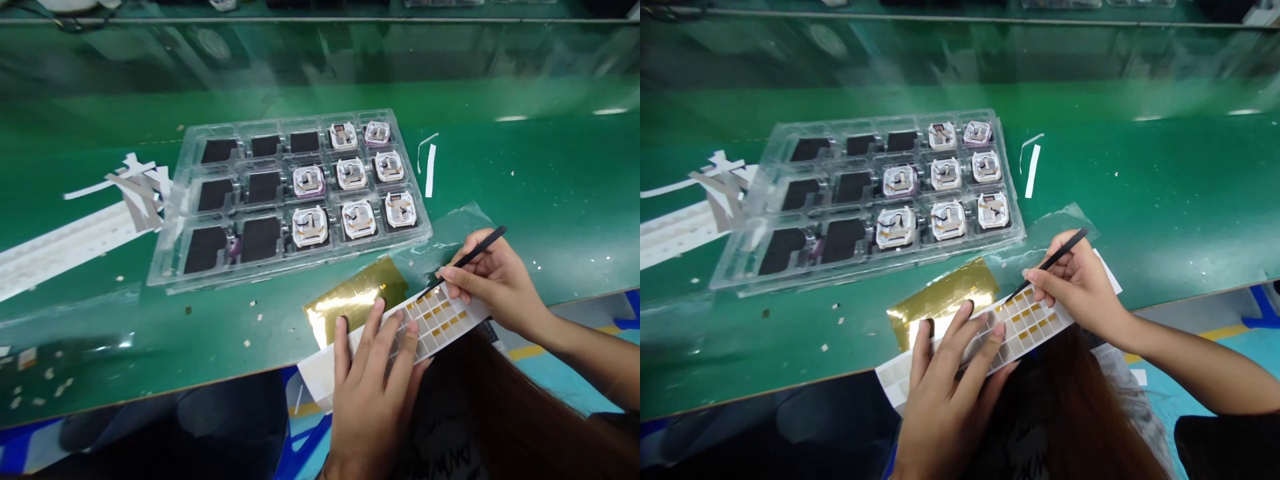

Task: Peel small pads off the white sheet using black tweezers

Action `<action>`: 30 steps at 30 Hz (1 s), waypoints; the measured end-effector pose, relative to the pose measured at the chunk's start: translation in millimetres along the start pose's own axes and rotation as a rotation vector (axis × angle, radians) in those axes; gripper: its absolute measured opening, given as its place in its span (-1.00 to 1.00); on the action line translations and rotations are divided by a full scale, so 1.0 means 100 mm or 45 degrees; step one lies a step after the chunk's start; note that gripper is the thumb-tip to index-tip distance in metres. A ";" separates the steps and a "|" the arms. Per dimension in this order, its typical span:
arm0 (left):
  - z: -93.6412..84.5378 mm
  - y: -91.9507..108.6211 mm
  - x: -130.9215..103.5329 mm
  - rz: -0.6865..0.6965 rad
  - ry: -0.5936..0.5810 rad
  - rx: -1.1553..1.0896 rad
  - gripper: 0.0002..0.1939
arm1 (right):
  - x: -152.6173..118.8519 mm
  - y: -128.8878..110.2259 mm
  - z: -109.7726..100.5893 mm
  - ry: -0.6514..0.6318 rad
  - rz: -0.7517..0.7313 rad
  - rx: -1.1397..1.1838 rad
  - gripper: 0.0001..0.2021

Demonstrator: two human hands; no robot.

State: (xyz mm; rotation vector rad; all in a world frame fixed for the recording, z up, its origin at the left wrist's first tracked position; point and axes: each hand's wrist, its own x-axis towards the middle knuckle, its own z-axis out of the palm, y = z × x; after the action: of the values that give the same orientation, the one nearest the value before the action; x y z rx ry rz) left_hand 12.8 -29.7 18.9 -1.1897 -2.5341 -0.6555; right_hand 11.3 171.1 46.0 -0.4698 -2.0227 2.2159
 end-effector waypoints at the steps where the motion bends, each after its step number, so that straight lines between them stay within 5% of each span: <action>1: 0.00 0.00 0.00 -0.008 0.009 -0.001 -0.75 | 0.00 0.00 0.00 -0.001 0.001 0.002 -0.66; 18: 0.02 0.01 0.02 0.077 -0.062 0.116 -0.74 | 0.05 -0.15 -0.03 0.079 -0.004 0.037 -0.63; 30: 0.05 0.00 -0.03 0.074 -0.070 0.103 -0.74 | 0.17 -0.04 -0.01 -0.025 0.007 -0.005 -0.67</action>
State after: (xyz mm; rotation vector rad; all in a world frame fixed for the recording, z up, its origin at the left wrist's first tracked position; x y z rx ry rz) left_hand 14.3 -29.0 13.9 -1.2643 -2.5337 -0.5081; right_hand -5.2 177.5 47.0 -0.4565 -2.0385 2.2289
